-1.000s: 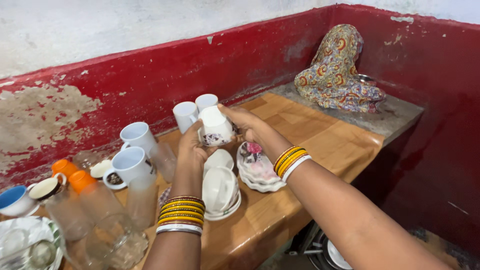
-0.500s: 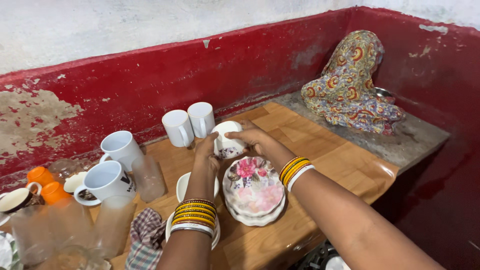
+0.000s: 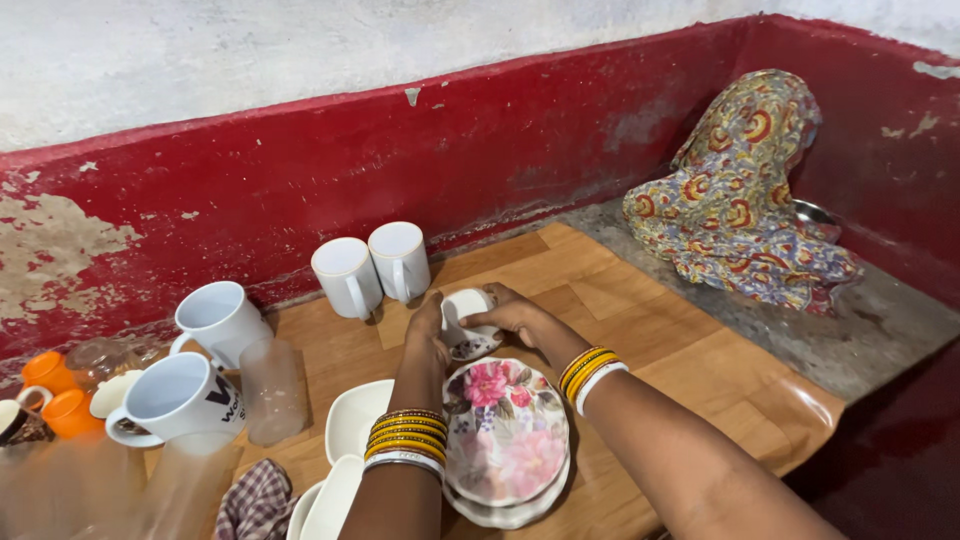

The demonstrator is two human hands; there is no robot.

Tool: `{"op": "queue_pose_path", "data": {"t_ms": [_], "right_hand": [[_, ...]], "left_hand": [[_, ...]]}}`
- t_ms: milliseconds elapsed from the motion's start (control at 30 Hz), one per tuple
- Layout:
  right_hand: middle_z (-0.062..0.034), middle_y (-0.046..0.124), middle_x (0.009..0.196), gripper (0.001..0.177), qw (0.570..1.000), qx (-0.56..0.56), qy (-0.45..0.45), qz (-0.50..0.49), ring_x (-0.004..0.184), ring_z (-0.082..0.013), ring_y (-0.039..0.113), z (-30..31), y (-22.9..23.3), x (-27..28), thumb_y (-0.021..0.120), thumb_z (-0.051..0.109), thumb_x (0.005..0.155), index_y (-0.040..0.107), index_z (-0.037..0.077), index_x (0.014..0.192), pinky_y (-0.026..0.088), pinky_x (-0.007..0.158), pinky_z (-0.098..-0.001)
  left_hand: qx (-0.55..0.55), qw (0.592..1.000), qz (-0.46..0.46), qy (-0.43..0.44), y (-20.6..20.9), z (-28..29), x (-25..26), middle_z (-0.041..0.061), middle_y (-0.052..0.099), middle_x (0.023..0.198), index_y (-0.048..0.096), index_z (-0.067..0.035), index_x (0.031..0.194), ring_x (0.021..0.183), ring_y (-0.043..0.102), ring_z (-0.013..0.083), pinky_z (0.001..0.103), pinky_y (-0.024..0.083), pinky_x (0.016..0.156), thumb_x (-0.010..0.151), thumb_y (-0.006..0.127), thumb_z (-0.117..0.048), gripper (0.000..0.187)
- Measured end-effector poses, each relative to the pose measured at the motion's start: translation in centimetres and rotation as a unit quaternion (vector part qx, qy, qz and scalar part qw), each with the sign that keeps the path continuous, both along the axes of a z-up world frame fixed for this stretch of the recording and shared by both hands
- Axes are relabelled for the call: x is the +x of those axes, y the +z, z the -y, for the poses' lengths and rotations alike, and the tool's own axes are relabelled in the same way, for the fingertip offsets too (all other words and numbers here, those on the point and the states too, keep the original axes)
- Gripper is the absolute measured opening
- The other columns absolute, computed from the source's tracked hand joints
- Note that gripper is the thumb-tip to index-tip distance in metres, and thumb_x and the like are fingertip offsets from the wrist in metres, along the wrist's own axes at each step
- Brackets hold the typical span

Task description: The person wipes a variety of mugs, small bowls, and decorative plates with a cloth, handling each item one at a time and placing them on a wooden surface.

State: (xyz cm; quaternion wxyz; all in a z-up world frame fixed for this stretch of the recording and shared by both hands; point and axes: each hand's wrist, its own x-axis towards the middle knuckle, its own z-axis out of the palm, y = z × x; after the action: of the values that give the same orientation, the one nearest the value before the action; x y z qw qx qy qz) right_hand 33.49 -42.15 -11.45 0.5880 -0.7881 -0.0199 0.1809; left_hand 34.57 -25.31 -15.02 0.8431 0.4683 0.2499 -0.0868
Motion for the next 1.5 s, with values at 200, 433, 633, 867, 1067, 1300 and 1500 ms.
{"op": "queue_pose_path", "data": {"t_ms": [200,433,633,867,1067,1300,1500], "right_hand": [[-0.0140,0.058,0.141,0.099,0.992,-0.107,-0.007,0.069,0.129,-0.0279,0.060,-0.5,-1.2,1.6,0.090,0.020,0.068,0.041,0.014,0.153,0.053,0.103,-0.0361],[-0.0163,0.057,0.146,0.085,0.978,-0.171,-0.069,0.095,0.133,-0.0319,0.058,-0.5,-1.3,2.4,0.083,0.022,0.075,0.047,0.018,0.152,0.051,0.107,-0.0393],[-0.0163,0.052,0.144,0.073,0.958,-0.246,-0.091,0.119,0.131,-0.0350,0.054,-2.2,1.7,1.5,0.082,0.025,0.078,0.053,0.021,0.145,0.048,0.105,-0.0429],[-0.0133,0.073,0.123,0.054,0.969,-0.117,0.020,0.215,0.110,-0.0279,0.072,-7.1,3.2,0.1,0.079,0.025,0.075,0.069,0.015,0.127,0.057,0.092,-0.0385],[-0.0134,0.071,0.118,0.055,0.905,-0.273,0.245,0.214,0.104,-0.0275,0.073,-11.4,5.1,-5.9,0.083,0.030,0.080,0.065,0.004,0.126,0.059,0.090,-0.0375],[-0.0176,0.073,0.117,0.038,0.882,-0.341,0.203,0.254,0.111,-0.0324,0.070,-13.8,3.6,-10.1,0.065,0.008,0.085,0.073,0.010,0.121,0.055,0.096,-0.0416],[-0.0193,0.071,0.116,0.040,0.915,-0.281,0.048,0.286,0.110,-0.0353,0.068,-15.1,9.6,-13.5,0.058,0.003,0.086,0.072,0.015,0.121,0.053,0.094,-0.0455]], "left_hand": [[-0.007,1.000,-0.013,0.020,-0.4,0.2,1.9,0.021,0.061,0.137,0.051,-0.005,0.141,0.121,0.064,0.0339,0.051,0.053,0.098,0.101,0.053,-0.046,0.057],[-0.075,0.995,0.068,0.015,-0.6,-0.5,1.9,0.016,0.059,0.137,0.054,-0.008,0.144,0.121,0.057,0.0321,0.050,0.048,0.101,0.096,0.050,-0.059,0.071],[0.077,0.997,0.026,-0.013,3.3,-4.0,0.7,0.017,0.054,0.141,0.051,-0.005,0.147,0.127,0.050,0.0344,0.054,0.041,0.108,0.098,0.048,-0.066,0.078],[0.251,0.959,0.078,-0.104,8.0,-9.4,-5.4,0.016,0.062,0.135,0.054,-0.008,0.144,0.117,0.060,0.0356,0.052,0.045,0.099,0.097,0.047,-0.062,0.072],[0.310,0.940,0.049,-0.133,9.0,-11.7,-11.9,0.013,0.070,0.123,0.058,-0.011,0.138,0.104,0.067,0.0290,0.045,0.048,0.089,0.094,0.056,-0.054,0.062],[0.350,0.923,0.083,-0.140,9.2,-14.7,-16.8,0.010,0.074,0.116,0.063,-0.008,0.131,0.097,0.069,0.0218,0.037,0.051,0.084,0.094,0.062,-0.049,0.055],[0.412,0.873,0.201,-0.170,10.4,-15.5,-19.2,0.010,0.077,0.101,0.075,0.002,0.112,0.089,0.068,0.0173,0.032,0.053,0.076,0.088,0.077,-0.039,0.048]]}}
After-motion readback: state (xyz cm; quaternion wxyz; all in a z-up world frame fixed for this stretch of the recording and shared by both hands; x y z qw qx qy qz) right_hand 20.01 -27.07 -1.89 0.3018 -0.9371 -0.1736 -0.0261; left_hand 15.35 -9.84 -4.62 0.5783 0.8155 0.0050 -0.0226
